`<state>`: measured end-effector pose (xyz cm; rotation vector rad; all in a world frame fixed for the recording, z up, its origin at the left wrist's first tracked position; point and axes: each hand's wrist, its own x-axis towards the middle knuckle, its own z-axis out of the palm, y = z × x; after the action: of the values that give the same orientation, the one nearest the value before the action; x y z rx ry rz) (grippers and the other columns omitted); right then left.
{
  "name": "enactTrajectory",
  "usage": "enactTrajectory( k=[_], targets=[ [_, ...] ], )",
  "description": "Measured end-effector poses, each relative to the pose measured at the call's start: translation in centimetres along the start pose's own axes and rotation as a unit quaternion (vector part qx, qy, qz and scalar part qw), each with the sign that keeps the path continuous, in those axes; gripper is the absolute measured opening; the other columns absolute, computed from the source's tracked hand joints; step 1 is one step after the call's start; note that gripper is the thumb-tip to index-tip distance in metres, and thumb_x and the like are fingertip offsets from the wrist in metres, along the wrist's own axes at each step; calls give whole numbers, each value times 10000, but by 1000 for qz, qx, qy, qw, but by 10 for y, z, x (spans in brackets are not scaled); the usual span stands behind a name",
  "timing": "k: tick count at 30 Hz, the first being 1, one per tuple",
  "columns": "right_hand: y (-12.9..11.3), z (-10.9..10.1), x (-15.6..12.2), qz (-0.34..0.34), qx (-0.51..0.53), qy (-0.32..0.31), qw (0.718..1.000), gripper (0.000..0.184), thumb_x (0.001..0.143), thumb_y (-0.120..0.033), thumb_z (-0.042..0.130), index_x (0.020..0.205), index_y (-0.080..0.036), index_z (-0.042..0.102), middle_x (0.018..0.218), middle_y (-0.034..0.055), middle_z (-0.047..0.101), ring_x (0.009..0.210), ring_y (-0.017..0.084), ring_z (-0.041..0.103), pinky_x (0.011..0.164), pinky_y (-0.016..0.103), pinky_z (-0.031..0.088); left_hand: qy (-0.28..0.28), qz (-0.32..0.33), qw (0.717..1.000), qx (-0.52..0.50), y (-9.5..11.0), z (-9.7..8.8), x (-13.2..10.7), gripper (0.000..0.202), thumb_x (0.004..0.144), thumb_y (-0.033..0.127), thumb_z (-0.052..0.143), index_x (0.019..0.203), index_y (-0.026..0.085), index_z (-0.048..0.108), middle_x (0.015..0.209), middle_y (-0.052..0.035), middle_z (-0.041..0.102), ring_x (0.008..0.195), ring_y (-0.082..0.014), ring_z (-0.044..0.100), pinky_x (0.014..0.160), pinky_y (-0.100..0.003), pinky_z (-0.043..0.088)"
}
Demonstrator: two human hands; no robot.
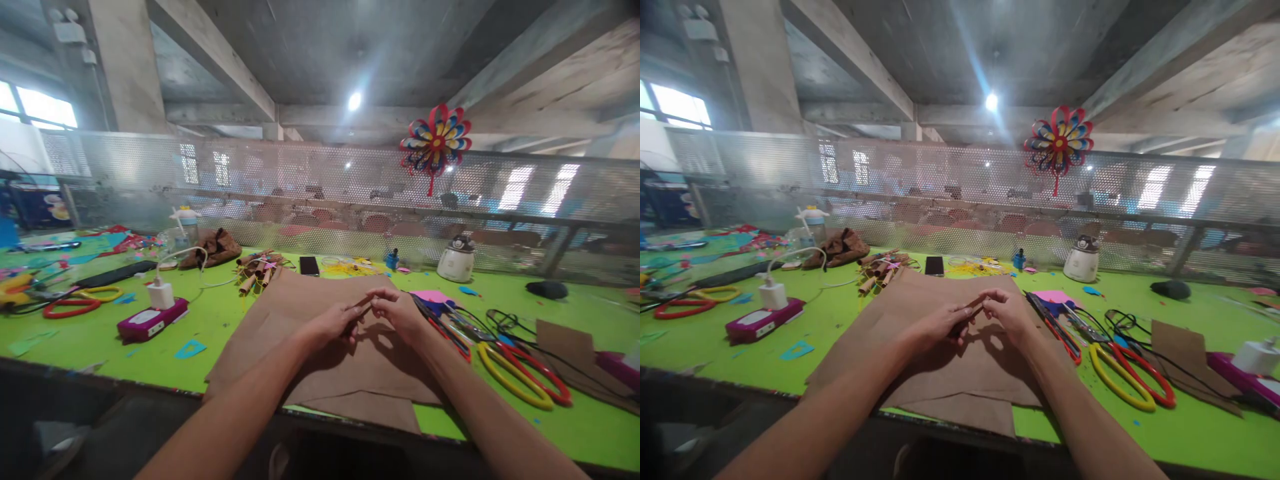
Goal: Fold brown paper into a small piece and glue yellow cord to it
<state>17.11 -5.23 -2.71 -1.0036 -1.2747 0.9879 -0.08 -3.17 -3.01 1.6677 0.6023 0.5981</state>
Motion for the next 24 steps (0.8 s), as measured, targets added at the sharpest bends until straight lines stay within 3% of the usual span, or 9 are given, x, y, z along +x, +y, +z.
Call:
enactTrajectory(
  k=[4, 8, 14, 16, 19, 20, 22, 24],
  targets=[
    [2, 3, -2, 28, -29, -9, 999, 296, 593, -310, 691, 824, -140, 622, 628, -11, 562, 512, 91, 472, 504, 238, 379, 3, 3, 1000, 14, -13, 0, 8, 401, 813, 511, 420, 934, 146, 531, 476, 51, 439, 383, -81, 412, 414, -203, 311],
    [0, 0, 0, 24, -56, -16, 998, 375, 581, -390, 723, 836, -138, 612, 604, -26, 548, 503, 87, 479, 513, 243, 393, -5, -3, 1000, 5, -12, 2, 7, 404, 820, 513, 415, 935, 143, 529, 465, 60, 436, 356, -64, 403, 385, -184, 284],
    [-19, -15, 16, 61, -63, -93, 992, 362, 582, -382, 736, 828, -138, 633, 654, 5, 614, 507, 87, 520, 536, 261, 427, -47, -23, 992, -118, -5, 4, -1, 358, 789, 485, 479, 879, 140, 505, 518, 34, 489, 397, -77, 452, 412, -199, 342],
    [-24, -20, 29, 74, -78, -148, 983, 348, 628, -390, 708, 862, -141, 643, 654, 13, 622, 532, 98, 543, 550, 265, 449, -23, -18, 988, -154, -6, 6, -1, 341, 766, 471, 511, 858, 142, 495, 510, 44, 467, 402, -76, 446, 411, -193, 329],
    [-25, -28, 66, 100, -138, -207, 963, 335, 678, -418, 669, 858, -135, 662, 679, 46, 643, 576, 122, 579, 572, 278, 479, 64, -22, 980, -190, -8, 7, 2, 339, 748, 465, 521, 849, 145, 479, 503, 55, 441, 406, -74, 444, 400, -180, 294],
    [-22, -30, 83, 105, -170, -187, 962, 330, 679, -422, 669, 824, -126, 665, 703, 66, 652, 592, 133, 592, 566, 278, 484, 93, -30, 974, -202, -10, 8, 3, 338, 747, 462, 516, 866, 149, 473, 517, 53, 452, 410, -75, 449, 398, -178, 291],
    [-10, -32, 122, 103, -280, -59, 953, 303, 704, -404, 661, 767, -107, 658, 716, 94, 661, 578, 134, 595, 544, 270, 487, 145, -44, 964, -219, -12, 8, 6, 337, 751, 462, 498, 880, 153, 460, 527, 48, 467, 413, -77, 455, 395, -176, 281],
    [8, -31, 163, 109, -329, -8, 938, 281, 773, -358, 610, 797, -80, 643, 737, 116, 654, 588, 131, 592, 557, 274, 489, 175, -59, 956, -229, -16, 8, 9, 342, 755, 466, 479, 899, 157, 450, 526, 47, 470, 410, -82, 462, 385, -177, 265]
  ],
)
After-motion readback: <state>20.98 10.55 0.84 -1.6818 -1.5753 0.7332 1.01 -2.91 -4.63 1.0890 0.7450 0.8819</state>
